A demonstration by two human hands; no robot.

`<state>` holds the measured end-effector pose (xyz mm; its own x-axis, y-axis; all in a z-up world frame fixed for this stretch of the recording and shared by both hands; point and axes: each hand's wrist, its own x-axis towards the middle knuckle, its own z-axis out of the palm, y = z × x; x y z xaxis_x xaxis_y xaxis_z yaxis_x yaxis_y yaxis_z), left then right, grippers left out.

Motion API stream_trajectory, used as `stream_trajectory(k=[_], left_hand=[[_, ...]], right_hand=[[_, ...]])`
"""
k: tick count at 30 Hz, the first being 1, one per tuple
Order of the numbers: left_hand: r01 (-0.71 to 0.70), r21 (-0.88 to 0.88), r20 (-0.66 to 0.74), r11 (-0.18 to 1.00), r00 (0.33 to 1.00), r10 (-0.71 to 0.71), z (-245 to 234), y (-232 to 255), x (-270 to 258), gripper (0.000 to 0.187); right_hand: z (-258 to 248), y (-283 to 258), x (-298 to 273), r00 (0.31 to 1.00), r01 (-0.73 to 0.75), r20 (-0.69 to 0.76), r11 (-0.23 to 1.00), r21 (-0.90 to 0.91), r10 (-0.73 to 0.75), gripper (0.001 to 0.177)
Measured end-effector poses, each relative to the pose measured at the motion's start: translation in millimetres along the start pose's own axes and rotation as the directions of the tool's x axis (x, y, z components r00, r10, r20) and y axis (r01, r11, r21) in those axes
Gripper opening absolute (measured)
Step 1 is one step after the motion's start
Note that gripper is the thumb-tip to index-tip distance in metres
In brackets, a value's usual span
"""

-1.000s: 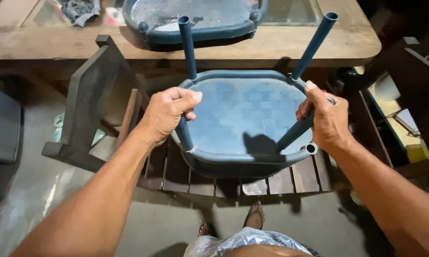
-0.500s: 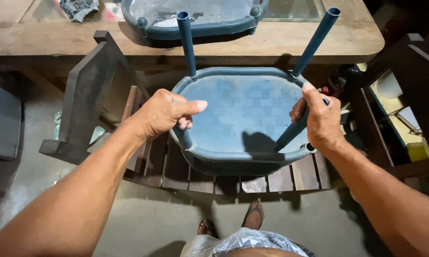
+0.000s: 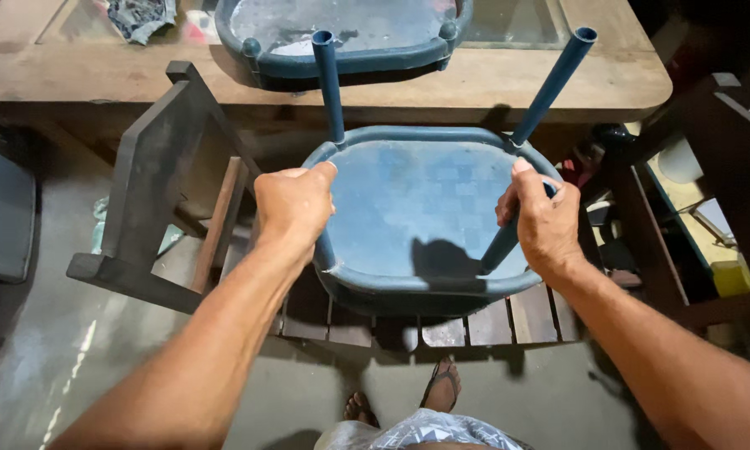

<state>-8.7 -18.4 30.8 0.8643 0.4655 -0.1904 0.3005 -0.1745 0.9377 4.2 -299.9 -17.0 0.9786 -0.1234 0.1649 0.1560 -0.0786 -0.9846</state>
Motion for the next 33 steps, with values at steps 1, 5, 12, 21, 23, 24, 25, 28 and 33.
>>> stream_trajectory(k=[1,5,12,21,23,24,25,28,33], left_hand=[[0.018,-0.027,-0.054,0.999,0.998,-0.019,1.6,-0.3,1.4,0.036],[-0.018,-0.061,0.124,0.998,0.992,0.025,-2.8,-4.5,9.7,0.036],[-0.363,0.15,0.648,0.92,0.739,0.185,-36.4,40.9,30.5,0.041],[-0.047,-0.73,0.238,0.682,0.917,0.318,-59.6,99.9,59.5,0.041],[-0.107,-0.816,0.16,0.568,0.902,0.4,-60.9,97.3,65.3,0.025],[-0.136,-0.852,0.116,0.505,0.892,0.438,-61.0,95.5,69.0,0.018],[-0.139,-0.848,0.134,0.511,0.877,0.461,-61.2,91.0,71.6,0.018],[-0.121,-0.833,0.153,0.539,0.887,0.435,-57.2,78.2,77.7,0.025],[-0.164,-0.773,0.181,0.612,0.868,0.462,-27.1,69.4,75.4,0.05]], right_hand=[[2.1,-0.4,-1.1,1.0,0.003,0.001,1.0,-0.028,-0.003,0.053],[4.3,-3.2,-3.7,0.999,0.022,0.032,0.991,-0.13,-0.018,0.054],[6.0,-2.9,-2.0,0.999,0.019,0.033,0.99,-0.14,-0.015,0.052],[5.4,-0.9,-2.0,0.999,-0.015,0.026,0.987,-0.157,0.019,0.055],[1.3,-1.6,-1.0,0.999,-0.032,0.029,0.991,-0.129,0.036,0.054],[-0.3,-2.8,0.9,0.999,-0.039,0.032,0.993,-0.114,0.042,0.054],[-1.8,-3.5,1.9,0.998,-0.044,0.035,0.991,-0.13,0.049,0.054],[-7.1,-6.1,4.9,0.995,-0.068,0.06,0.981,-0.181,0.08,0.056],[-13.2,-6.3,11.4,0.979,-0.165,0.079,0.955,-0.245,0.189,0.057]])
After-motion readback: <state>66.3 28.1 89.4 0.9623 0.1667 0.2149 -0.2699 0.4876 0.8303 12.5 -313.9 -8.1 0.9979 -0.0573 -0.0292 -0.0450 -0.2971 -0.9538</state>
